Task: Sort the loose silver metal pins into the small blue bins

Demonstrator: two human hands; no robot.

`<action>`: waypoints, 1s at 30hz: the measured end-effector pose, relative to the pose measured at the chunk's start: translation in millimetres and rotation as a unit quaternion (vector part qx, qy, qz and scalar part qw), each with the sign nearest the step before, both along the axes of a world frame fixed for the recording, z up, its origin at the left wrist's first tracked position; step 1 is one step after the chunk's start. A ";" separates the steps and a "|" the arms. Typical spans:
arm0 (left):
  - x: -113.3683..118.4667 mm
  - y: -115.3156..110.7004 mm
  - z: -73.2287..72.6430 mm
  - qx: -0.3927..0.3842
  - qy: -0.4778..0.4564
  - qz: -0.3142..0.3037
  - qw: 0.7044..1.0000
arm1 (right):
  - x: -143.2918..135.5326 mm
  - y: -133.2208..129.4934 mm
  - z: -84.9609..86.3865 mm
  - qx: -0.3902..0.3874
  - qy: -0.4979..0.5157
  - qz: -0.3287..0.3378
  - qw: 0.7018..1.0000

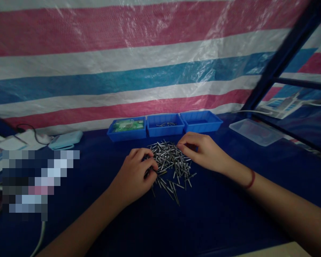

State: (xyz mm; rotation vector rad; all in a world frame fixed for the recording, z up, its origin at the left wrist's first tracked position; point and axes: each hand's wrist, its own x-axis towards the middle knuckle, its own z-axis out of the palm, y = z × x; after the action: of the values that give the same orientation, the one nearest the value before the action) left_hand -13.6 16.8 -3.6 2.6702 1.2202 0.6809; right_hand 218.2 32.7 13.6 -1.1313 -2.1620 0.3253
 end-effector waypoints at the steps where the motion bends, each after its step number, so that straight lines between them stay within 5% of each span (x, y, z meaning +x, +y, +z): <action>1: -0.3 0.1 0.3 0.003 0.014 0.000 1.000 | -1.0 -1.9 1.2 0.003 -0.011 0.010 1.000; 10: 1.5 -0.5 2.7 0.034 0.089 0.026 0.995 | -8.2 -15.9 6.8 0.014 -0.084 0.055 0.995; 22: 8.7 -4.9 2.9 -0.058 0.069 0.048 0.995 | -9.8 -18.1 3.0 -0.006 -0.100 0.073 0.992; 30: 9.1 -4.2 5.1 -0.014 0.103 0.069 0.992 | -11.4 -18.0 3.3 -0.008 -0.097 0.079 0.992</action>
State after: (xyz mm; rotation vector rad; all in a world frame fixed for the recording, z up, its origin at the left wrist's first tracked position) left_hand -4.4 12.5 1.5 2.7059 1.4654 0.4083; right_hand 206.8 14.7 16.9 -1.0403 -2.4302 0.3153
